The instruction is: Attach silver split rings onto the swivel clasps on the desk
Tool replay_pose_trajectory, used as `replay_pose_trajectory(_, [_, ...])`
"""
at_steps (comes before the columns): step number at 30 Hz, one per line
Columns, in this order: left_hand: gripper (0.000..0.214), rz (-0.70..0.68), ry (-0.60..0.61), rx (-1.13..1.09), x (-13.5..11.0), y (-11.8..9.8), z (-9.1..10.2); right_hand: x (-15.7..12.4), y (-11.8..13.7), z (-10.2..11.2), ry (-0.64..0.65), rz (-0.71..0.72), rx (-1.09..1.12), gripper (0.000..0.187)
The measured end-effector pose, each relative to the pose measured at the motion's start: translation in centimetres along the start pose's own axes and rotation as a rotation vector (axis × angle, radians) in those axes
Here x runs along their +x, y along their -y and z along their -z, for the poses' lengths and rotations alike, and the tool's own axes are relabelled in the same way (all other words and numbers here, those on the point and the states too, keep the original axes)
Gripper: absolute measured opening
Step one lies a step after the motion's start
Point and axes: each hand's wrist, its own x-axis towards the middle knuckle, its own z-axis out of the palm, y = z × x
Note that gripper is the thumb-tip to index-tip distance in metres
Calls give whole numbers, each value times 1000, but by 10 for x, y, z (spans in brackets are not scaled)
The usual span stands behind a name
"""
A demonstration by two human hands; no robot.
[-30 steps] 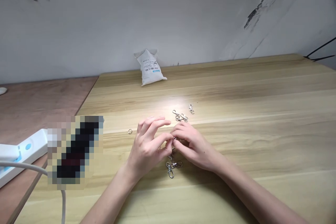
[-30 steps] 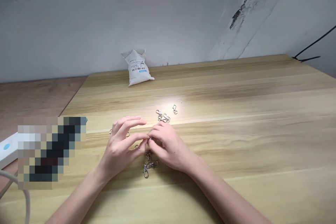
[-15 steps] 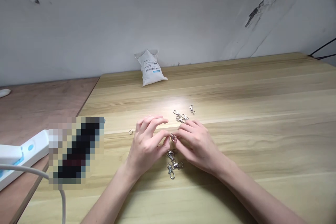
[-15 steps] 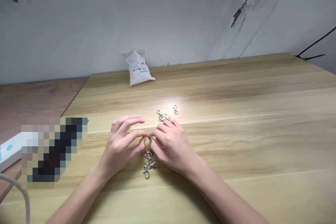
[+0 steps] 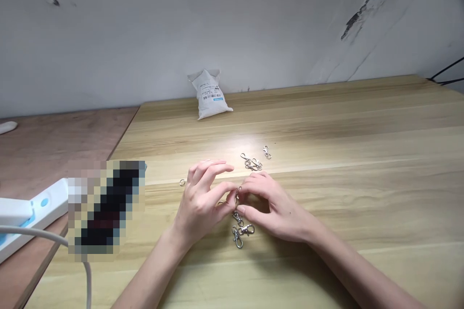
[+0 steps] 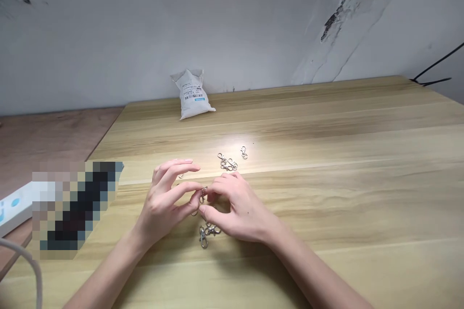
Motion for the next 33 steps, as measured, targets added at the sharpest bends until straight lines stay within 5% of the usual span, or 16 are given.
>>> replay_pose_trajectory(13, [14,18,15,-101,4,-12,2,0,-2,-1,-29,20,88,16])
replay_pose_trajectory(18, [16,-31,14,-21,2,-7,2,1,-9,3,-20,129,-162,20])
replay_pose_trajectory(24, [15,-76,10,110,1,-3,0,2,-11,0,-197,247,-527,24])
replay_pose_trajectory(33, [11,-6,5,123,2,3,3,0,-9,-5,-205,270,-298,16])
